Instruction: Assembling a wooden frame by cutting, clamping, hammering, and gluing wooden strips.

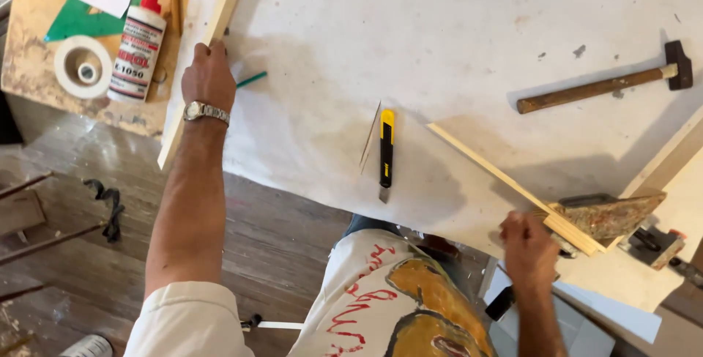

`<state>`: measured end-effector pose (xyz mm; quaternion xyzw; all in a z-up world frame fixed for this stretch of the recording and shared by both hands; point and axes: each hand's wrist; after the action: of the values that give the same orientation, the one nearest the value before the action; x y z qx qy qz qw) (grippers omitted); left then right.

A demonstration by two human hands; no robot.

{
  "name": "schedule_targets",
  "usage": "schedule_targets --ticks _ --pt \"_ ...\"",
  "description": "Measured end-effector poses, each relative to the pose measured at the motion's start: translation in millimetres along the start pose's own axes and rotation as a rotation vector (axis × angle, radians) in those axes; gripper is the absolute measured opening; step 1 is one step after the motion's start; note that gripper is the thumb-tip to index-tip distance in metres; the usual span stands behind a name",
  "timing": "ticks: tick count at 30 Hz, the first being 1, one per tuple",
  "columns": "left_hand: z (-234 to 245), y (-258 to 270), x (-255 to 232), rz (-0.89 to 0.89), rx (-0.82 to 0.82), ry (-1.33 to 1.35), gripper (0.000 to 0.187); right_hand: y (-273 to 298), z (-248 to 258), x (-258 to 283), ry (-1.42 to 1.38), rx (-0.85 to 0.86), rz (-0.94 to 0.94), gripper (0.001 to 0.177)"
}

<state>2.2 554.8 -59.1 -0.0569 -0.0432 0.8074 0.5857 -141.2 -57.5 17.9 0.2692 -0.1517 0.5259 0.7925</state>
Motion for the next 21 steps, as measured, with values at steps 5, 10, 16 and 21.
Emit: schedule_targets --ticks 5,10,16,21 --pt "-72 -27 30 -0.145 -0.011 -0.263 0.025 -73 18 9 0.097 -0.120 0.037 0.036" --pt "-113 -23 70 -0.279 -0.188 -0.589 0.012 -173 11 34 0.088 -0.102 -0.133 0.045" --pt "-22 -10 20 -0.265 -0.113 -0.284 0.004 -233 14 86 -0.108 -0.114 -0.567 0.051" --pt "29 35 -53 -0.260 -0.135 0.188 0.015 -240 4 81 -0.414 -0.150 -0.680 0.043"
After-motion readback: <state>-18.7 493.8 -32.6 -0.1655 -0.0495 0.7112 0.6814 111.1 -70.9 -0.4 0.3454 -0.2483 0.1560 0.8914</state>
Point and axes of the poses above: each hand's wrist, its own y-axis away from the middle knuckle, its own z-axis out of the back of the hand, x = y × z, and after that the axes turned 7 degrees about -x, right-handed
